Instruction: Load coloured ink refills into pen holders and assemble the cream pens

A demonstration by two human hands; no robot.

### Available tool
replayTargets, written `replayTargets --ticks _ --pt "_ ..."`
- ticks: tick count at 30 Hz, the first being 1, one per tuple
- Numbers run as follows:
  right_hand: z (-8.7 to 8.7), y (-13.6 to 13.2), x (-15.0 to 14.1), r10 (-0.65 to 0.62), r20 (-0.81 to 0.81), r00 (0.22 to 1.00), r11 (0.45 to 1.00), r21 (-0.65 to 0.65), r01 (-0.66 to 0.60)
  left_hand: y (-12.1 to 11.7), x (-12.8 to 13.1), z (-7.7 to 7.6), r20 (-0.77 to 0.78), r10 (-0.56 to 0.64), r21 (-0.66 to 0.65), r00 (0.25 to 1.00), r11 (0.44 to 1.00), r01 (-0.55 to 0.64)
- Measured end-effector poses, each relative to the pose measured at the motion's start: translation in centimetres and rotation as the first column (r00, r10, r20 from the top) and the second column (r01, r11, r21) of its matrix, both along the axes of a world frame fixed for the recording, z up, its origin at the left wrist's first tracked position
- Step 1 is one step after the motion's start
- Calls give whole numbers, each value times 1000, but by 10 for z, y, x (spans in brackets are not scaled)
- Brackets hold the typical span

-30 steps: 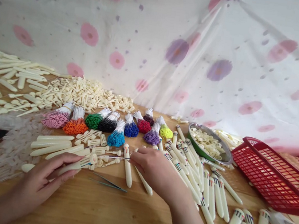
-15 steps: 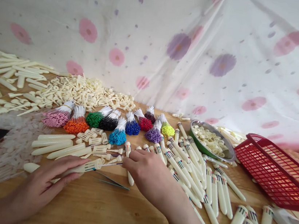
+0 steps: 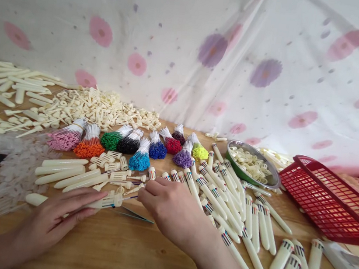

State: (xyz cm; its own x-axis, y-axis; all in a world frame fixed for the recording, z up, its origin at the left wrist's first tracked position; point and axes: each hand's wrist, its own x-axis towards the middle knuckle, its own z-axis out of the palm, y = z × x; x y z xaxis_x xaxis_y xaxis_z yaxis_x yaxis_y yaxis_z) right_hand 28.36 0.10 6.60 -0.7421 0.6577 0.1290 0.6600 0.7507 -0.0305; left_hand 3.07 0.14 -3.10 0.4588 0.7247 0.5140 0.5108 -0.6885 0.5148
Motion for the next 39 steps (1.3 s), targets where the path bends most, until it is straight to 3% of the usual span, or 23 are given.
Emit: replayTargets --ticks 5,8,12,15,18,20,27,32,39 --pt "-18 0 -15 70 -43 997 998 4 -70 -2 0 1 -22 -15 -9 1000 1000 15" --pt "-27 2 -20 15 -163 986 997 -68 -26 -1 -1 1 -27 -16 -1 1000 1000 16" --pt "-28 6 -18 -95 -449 888 976 -217 -5 0 -1 2 3 6 37 1000 999 -7" --pt "-25 8 -15 -169 -562 810 933 -356 -52 1 -2 3 20 28 59 999 998 -29" --pt "-23 10 -12 -257 -575 777 879 -474 -60 2 -3 2 34 42 45 999 998 -43" --pt "-23 11 -11 -271 -585 764 877 -478 -55 3 -3 1 36 48 27 998 998 -49" --pt "-26 11 -12 -58 -657 752 948 -272 -164 2 -3 4 50 22 24 998 999 -23" --pt "-24 7 -19 -220 -568 793 925 -379 -14 2 -2 4 45 33 32 998 999 -34" --pt "-33 -2 -34 -342 -527 778 863 -503 39 2 -2 2 9 33 40 999 999 -34"
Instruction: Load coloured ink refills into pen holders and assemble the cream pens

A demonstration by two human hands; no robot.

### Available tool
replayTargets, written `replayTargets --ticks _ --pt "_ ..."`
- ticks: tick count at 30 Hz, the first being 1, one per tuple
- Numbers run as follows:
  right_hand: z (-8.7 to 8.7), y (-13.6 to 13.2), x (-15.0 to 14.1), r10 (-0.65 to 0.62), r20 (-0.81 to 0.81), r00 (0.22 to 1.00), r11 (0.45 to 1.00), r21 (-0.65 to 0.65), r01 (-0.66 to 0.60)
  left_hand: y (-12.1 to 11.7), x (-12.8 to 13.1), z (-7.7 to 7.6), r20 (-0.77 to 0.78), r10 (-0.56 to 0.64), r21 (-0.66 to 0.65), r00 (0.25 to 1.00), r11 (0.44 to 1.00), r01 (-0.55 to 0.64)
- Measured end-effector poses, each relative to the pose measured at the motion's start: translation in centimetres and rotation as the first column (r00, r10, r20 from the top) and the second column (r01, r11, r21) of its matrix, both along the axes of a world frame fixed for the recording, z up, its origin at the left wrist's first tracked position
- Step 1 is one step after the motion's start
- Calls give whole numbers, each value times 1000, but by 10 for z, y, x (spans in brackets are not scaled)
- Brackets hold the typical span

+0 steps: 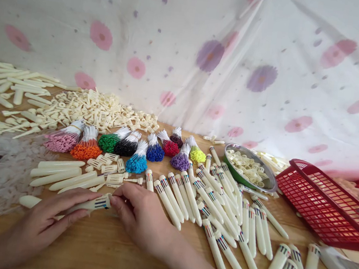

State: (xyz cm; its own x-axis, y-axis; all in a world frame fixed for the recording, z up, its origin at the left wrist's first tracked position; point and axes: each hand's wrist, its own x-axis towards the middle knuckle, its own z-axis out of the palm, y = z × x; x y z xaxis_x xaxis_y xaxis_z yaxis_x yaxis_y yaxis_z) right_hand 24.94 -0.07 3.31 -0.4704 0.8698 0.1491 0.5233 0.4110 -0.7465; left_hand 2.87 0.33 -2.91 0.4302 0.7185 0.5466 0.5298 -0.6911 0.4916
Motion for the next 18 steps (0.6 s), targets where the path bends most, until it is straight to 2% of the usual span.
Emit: replayTargets --ticks 2,5,9,12,18 --pt "-4 -1 -3 -30 -11 999 999 29 30 0 0 0 -1 2 6 1000 1000 -2" --pt "-10 0 -3 -66 -36 997 988 138 70 -1 2 2 14 2 22 1000 1000 -2" --pt "-12 4 1 16 -52 998 970 242 -3 -2 5 5 52 -16 50 999 999 13" --pt "-13 6 3 71 -41 997 961 271 -57 -2 6 5 57 -30 34 998 999 28" --pt "-16 5 1 -4 -121 993 961 273 37 -3 4 -1 99 -31 -31 995 999 34"
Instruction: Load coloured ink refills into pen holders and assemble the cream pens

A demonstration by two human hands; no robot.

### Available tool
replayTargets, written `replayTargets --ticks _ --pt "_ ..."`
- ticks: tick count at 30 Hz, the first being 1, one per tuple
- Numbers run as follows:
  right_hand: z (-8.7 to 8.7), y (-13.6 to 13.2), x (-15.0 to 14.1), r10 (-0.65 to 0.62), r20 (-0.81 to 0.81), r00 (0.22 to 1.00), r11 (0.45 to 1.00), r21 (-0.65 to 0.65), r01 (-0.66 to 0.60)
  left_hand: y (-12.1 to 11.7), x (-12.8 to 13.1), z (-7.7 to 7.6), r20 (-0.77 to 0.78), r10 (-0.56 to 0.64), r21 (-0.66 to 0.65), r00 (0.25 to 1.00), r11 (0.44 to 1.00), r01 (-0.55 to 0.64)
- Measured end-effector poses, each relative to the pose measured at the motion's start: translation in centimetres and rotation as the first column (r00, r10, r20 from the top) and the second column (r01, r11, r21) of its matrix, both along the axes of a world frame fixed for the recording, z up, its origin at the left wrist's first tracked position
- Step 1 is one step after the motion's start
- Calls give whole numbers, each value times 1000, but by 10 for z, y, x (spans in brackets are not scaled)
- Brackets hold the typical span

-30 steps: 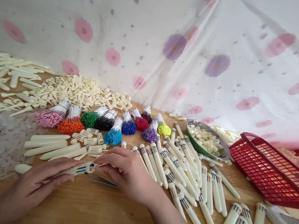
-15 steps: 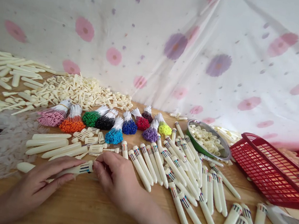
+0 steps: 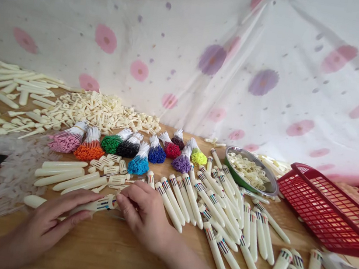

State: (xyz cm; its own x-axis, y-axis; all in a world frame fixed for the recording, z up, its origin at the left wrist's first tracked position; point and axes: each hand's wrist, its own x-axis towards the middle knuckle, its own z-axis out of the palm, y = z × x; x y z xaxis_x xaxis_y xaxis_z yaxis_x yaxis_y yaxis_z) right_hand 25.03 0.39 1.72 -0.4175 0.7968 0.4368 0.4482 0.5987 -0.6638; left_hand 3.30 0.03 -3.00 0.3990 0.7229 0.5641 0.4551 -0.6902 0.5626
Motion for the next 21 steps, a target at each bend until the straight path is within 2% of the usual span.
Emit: replayTargets --ticks 5,9,15,18,21 --pt "-4 -3 -6 -25 -21 999 999 21 25 0 0 -5 -2 3 -29 1000 1000 -3" --pt "-7 -6 -10 -58 -14 998 997 41 59 0 2 -4 -14 8 -20 1000 1000 -8" --pt "0 -1 -1 -158 -4 987 987 -11 158 3 -3 1 -23 8 -6 1000 1000 -9" --pt "1 3 9 -125 228 966 985 -86 148 5 -7 2 -4 26 -48 1000 999 -26" --pt "-9 -2 11 -41 524 851 990 -93 104 7 -9 4 55 14 -112 998 994 -7"
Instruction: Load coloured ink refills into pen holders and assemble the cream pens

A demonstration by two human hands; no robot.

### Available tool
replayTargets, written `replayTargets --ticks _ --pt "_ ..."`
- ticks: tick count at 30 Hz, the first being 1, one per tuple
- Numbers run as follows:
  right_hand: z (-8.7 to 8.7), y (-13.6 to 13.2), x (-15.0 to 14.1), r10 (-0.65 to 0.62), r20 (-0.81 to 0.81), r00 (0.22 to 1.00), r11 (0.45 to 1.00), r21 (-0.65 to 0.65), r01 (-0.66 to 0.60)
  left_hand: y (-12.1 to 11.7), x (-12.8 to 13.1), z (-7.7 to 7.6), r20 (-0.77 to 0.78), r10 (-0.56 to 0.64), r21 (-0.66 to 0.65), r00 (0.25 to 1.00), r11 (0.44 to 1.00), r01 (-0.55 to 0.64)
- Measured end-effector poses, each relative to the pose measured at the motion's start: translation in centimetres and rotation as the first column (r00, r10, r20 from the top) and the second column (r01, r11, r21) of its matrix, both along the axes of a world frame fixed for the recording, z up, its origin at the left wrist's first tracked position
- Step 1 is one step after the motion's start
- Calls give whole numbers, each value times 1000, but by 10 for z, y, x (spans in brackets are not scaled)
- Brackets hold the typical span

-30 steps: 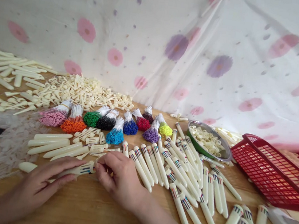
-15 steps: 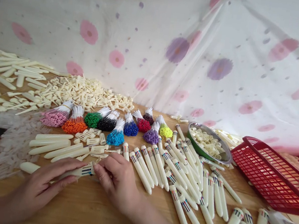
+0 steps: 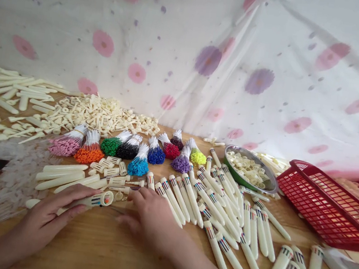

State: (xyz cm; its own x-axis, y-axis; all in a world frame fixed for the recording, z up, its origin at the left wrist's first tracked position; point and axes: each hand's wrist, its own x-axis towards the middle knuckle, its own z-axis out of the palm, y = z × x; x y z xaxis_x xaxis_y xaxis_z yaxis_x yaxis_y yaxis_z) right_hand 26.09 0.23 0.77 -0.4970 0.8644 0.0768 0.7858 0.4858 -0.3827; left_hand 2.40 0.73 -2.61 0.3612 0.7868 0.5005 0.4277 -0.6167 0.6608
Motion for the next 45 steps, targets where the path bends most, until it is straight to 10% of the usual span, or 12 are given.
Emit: replayTargets --ticks 6,12,19,45 --pt "-29 -8 -10 -8 256 967 996 91 -15 -1 0 1 180 -37 -329 983 939 96" --pt "7 -7 16 -84 -109 991 973 204 105 4 -1 9 296 -40 -586 954 781 215" --pt "49 -24 22 176 -244 954 907 417 -61 9 -2 15 230 -150 -557 962 790 256" --pt "46 -27 12 228 -136 964 879 455 -143 7 0 15 143 -229 -538 963 798 270"
